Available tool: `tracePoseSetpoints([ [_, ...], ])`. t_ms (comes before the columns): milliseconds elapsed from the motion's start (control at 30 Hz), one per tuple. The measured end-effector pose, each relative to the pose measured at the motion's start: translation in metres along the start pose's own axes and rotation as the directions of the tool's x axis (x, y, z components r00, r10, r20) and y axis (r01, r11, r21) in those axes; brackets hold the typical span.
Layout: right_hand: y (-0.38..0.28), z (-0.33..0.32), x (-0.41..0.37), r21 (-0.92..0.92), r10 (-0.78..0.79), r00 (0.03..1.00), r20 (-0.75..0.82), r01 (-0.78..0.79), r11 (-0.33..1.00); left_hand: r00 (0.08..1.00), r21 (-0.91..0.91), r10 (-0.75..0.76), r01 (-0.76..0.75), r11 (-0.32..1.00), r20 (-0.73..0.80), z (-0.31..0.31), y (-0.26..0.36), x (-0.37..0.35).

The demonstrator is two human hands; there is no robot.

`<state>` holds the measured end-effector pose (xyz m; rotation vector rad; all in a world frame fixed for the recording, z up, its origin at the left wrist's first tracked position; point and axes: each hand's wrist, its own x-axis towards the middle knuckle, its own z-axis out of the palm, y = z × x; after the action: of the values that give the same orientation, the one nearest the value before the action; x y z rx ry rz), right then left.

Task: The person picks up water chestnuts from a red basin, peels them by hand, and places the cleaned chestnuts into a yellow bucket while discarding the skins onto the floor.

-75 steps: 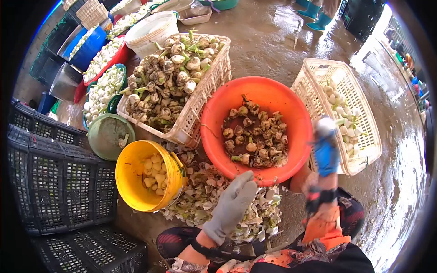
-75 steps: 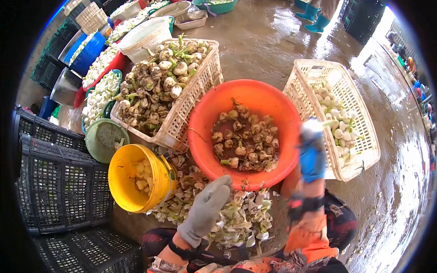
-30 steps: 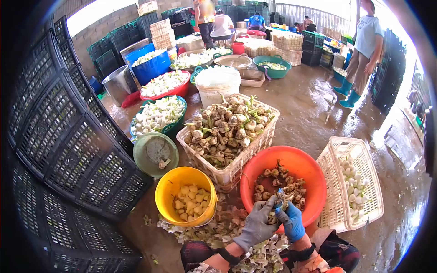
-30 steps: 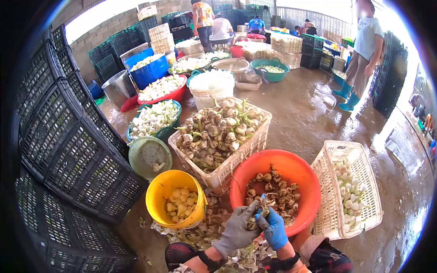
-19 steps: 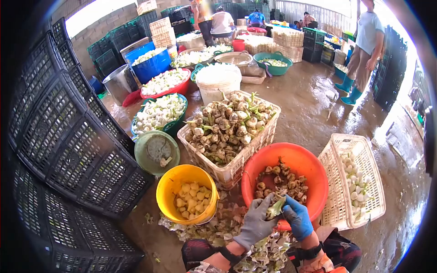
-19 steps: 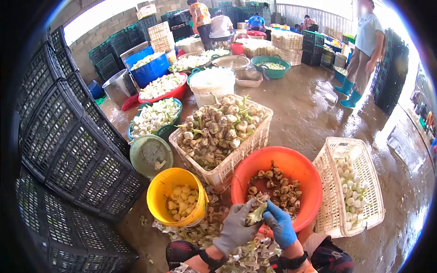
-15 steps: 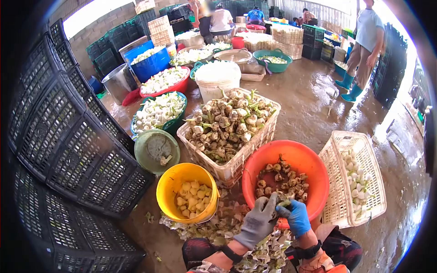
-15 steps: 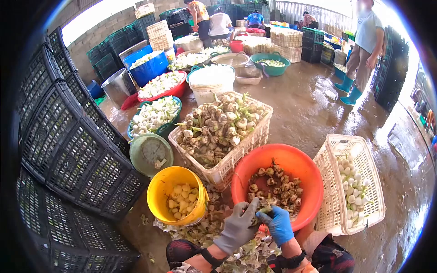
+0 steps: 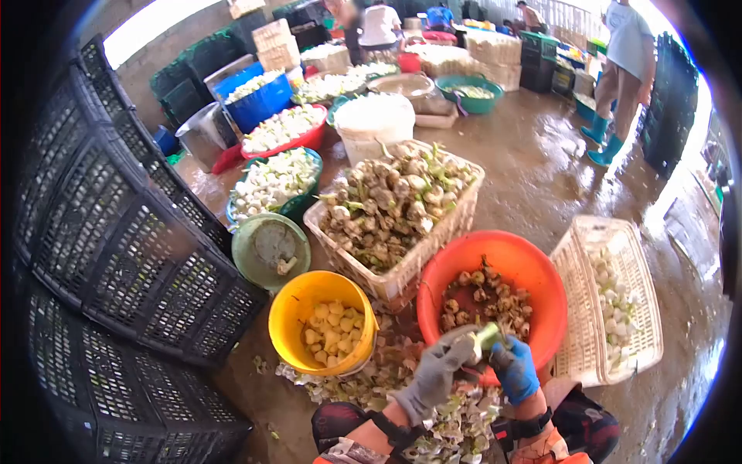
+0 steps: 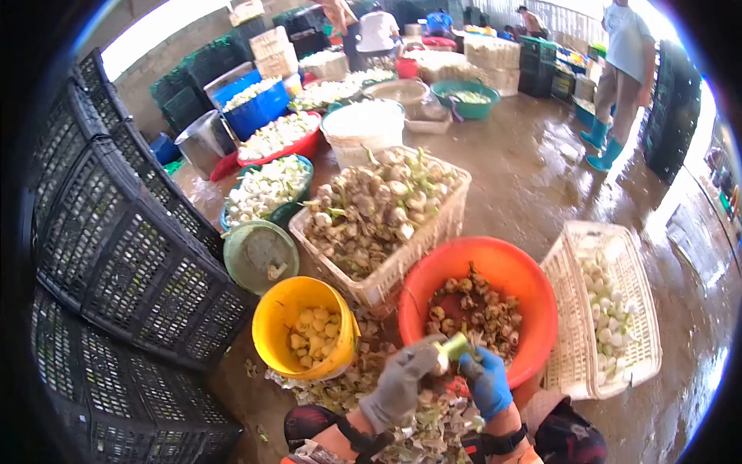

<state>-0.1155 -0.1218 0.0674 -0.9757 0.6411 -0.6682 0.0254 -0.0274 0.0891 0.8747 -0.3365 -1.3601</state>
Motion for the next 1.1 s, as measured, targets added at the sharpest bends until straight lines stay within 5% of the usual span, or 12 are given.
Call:
tracePoseSetpoints([
  [100,-0.011,-0.007,-0.001,-0.055,0.028,1.0,-0.009,-0.028,0.998,0.912,0.23,0.399,-0.37,0.9,-0.093,0.006,-0.011,0.004],
  [167,-0.014,-0.004,0.003,-0.144,0.078,0.997,0.025,-0.074,0.987,0.699,0.831,0.672,-0.507,0.227,0.243,-0.003,0.003,0.004],
  [333,-0.025,0.01,0.006,-0.111,0.06,0.994,0.086,-0.051,0.993,0.63,0.833,0.64,-0.553,-0.028,0.44,0.0,0.007,0.002],
  [500,-0.031,0.0,0.013,-0.364,0.101,0.991,0.089,-0.062,0.929,0.703,0.821,0.6,-0.556,0.129,0.381,0.003,0.007,0.001],
  [567,-0.033,0.007,0.012,-0.43,0.061,0.994,0.088,-0.018,0.902,0.871,0.75,0.435,-0.442,0.491,0.228,-0.001,0.008,0.001],
  [633,-0.032,0.013,0.013,-0.306,0.023,0.995,0.1,0.009,0.952,0.998,0.096,0.024,-0.03,0.995,0.063,-0.001,0.007,-0.003],
  [700,-0.036,0.013,0.014,-0.268,0.094,0.993,0.075,-0.071,0.961,0.984,0.244,0.177,-0.178,0.953,0.026,0.004,0.002,-0.004],
  [767,-0.042,0.017,0.011,-0.218,0.1,0.99,0.102,-0.076,0.973,0.784,0.909,0.557,-0.4,0.113,0.276,-0.001,0.008,0.001],
  [900,-0.012,0.007,0.013,-0.214,0.067,0.997,-0.026,-0.071,0.974,0.85,0.889,0.452,-0.401,0.22,0.272,0.002,0.006,-0.001],
  [1000,-0.012,0.007,0.01,-0.207,-0.043,0.998,-0.036,0.035,0.978,0.875,0.782,0.457,-0.394,0.483,0.158,0.006,0.005,-0.005],
  [1067,-0.024,0.011,0.007,-0.378,-0.233,0.95,0.209,0.299,0.876,0.975,0.324,0.219,-0.195,0.926,-0.038,0.002,-0.004,-0.002],
  [1100,-0.021,0.011,0.008,-0.381,-0.231,0.95,0.21,0.298,0.875,0.975,0.321,0.219,-0.196,0.927,-0.039,0.001,-0.005,-0.002],
])
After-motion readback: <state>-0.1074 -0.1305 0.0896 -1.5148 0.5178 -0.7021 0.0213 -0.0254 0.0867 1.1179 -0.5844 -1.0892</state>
